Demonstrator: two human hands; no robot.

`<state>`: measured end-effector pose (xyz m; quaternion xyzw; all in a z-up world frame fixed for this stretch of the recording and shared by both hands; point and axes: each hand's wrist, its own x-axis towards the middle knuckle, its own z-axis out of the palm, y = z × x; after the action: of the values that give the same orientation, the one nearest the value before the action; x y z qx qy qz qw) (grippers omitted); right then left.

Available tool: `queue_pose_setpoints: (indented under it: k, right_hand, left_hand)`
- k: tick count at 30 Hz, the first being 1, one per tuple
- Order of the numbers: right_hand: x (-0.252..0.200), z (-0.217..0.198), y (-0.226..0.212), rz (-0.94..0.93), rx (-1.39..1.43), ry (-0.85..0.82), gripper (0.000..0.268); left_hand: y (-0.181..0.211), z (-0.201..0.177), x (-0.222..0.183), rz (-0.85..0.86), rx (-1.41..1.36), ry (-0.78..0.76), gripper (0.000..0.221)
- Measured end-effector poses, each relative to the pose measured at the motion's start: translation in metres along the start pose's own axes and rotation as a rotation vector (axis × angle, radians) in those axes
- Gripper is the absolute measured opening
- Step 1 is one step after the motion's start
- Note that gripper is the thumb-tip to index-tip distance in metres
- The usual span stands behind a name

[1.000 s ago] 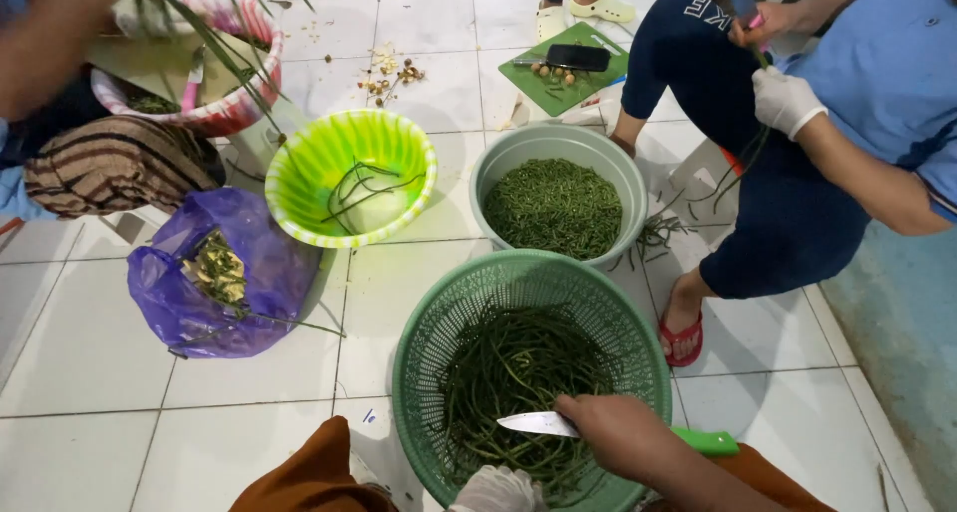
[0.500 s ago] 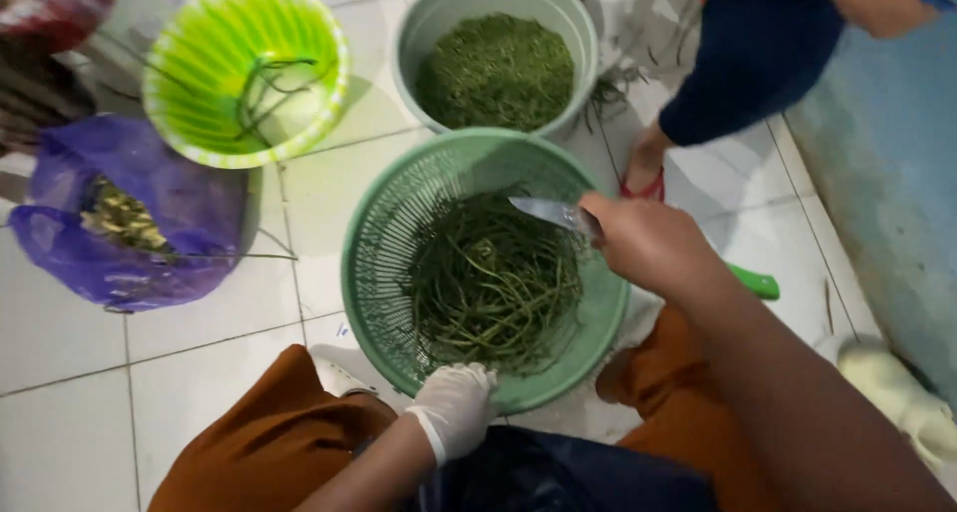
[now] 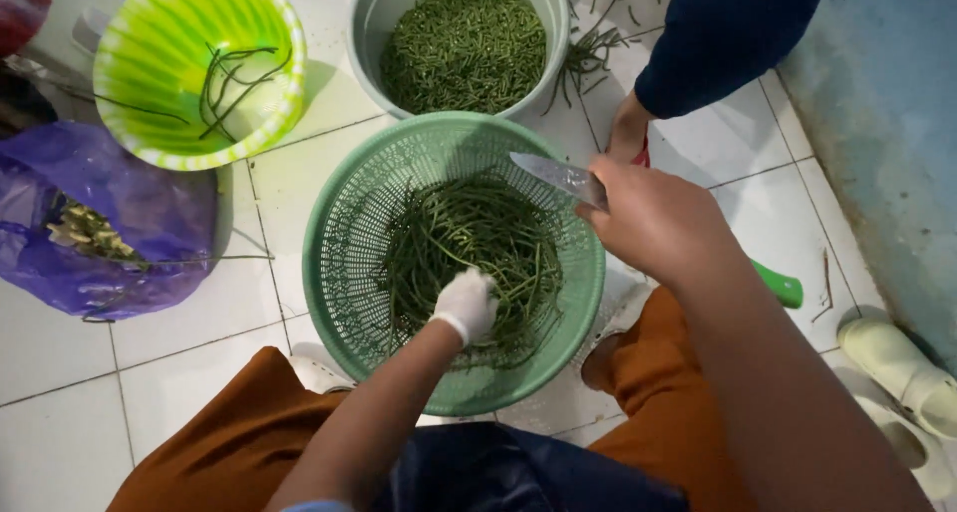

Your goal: Trimming the ends of long beans using a knife and sorting them into baskets on the floor.

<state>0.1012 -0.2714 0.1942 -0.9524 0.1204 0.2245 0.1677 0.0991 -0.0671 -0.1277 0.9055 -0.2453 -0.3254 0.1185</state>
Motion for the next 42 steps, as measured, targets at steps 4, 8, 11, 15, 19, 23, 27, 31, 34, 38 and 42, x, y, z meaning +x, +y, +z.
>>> queue_pose_setpoints:
  k: [4, 8, 11, 15, 19, 23, 27, 31, 34, 38, 42]
  right_hand:
    - [0.004, -0.007, 0.007, 0.103, -0.015, -0.12, 0.031]
    - [0.007, -0.013, 0.011, 0.179, -0.02, -0.199, 0.033]
    - [0.017, -0.005, 0.022, 0.196, -0.01, -0.219, 0.031]
    - [0.024, 0.0, 0.027, 0.207, -0.018, -0.252, 0.033]
    - [0.028, 0.005, 0.03, 0.187, -0.053, -0.315, 0.031]
    - [0.031, 0.008, 0.029, 0.166, -0.06, -0.321, 0.029]
    - [0.035, 0.013, 0.028, 0.132, -0.06, -0.297, 0.028]
    - [0.037, 0.014, 0.027, 0.144, -0.036, -0.258, 0.027]
    - [0.036, 0.015, 0.028, 0.113, -0.043, -0.225, 0.028]
    - [0.033, 0.011, 0.025, 0.115, -0.038, -0.242, 0.033]
    - [0.024, 0.001, 0.015, 0.106, -0.02, -0.185, 0.031]
  left_hand:
    - [0.001, -0.012, 0.062, -0.036, 0.15, 0.183, 0.039]
    - [0.016, -0.056, 0.094, -0.11, 0.318, 0.21, 0.057]
    - [0.013, -0.069, 0.116, -0.189, 0.395, 0.098, 0.062]
    - [0.021, -0.104, 0.117, -0.301, 0.13, 0.017, 0.077]
    - [-0.016, -0.08, 0.148, -0.341, 0.19, -0.009, 0.082]
    - [-0.029, -0.068, 0.153, -0.378, 0.154, 0.052, 0.078]
    - [-0.032, -0.073, 0.152, -0.364, 0.162, 0.028, 0.063]
    - [-0.032, -0.071, 0.138, -0.302, 0.244, 0.012, 0.049]
    - [-0.037, -0.073, 0.117, -0.23, 0.268, 0.071, 0.045]
    - [-0.052, -0.08, 0.078, -0.04, 0.268, 0.273, 0.045]
    - [-0.032, -0.14, 0.01, 0.053, 0.238, 0.326, 0.04]
